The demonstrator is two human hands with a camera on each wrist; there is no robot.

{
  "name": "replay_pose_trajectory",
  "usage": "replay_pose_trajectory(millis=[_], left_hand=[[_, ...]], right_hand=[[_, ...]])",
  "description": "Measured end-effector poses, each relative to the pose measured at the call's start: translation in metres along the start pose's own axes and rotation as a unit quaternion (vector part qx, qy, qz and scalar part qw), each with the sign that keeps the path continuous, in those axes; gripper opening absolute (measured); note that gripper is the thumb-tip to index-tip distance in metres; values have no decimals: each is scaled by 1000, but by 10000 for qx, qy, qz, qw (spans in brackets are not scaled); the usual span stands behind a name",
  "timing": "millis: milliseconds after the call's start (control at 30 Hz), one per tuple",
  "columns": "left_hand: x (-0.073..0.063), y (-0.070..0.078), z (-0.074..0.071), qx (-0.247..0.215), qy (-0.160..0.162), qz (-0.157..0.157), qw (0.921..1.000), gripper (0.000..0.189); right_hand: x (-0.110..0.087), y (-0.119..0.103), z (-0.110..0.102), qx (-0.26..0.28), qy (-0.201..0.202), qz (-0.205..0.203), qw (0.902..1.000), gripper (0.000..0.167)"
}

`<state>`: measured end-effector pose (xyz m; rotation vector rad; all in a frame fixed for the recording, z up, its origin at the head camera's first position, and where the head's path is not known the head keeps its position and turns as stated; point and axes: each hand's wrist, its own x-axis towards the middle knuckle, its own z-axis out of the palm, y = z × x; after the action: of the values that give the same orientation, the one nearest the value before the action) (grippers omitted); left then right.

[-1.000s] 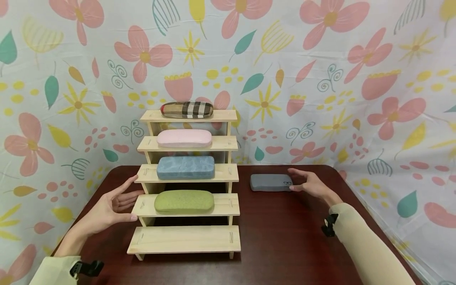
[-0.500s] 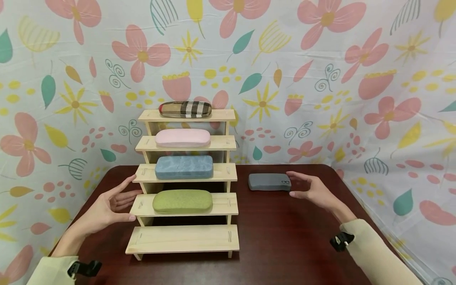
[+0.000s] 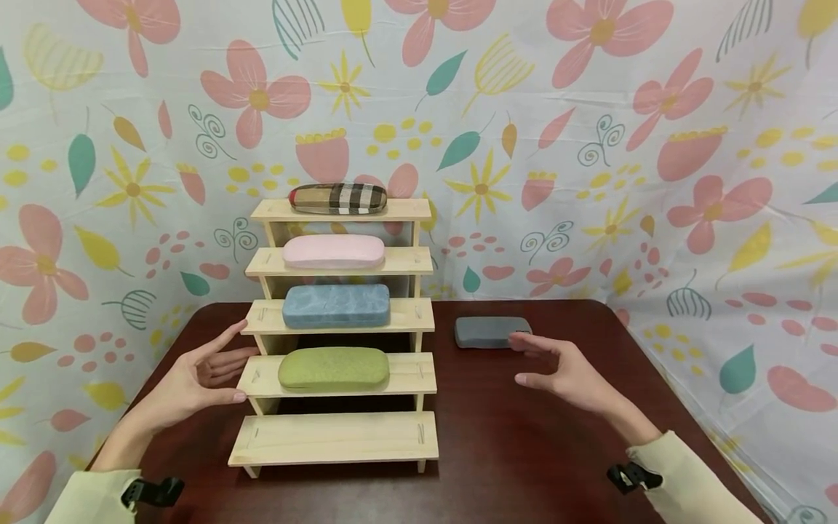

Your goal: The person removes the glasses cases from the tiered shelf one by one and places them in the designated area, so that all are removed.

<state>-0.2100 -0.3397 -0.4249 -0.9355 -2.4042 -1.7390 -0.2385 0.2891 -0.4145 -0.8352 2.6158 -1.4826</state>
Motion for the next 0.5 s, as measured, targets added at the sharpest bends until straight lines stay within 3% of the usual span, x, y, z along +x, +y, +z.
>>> replay_pose_trajectory(millis=[233, 500], left_hand=[[1, -2, -2, -52, -66, -87, 9999, 108], [1, -3, -3, -99, -147, -70, 9998, 105]], right_hand=[[3, -27, 26, 79, -110, -65, 9999, 62], [12, -58, 51, -57, 63, -144, 9999, 61]])
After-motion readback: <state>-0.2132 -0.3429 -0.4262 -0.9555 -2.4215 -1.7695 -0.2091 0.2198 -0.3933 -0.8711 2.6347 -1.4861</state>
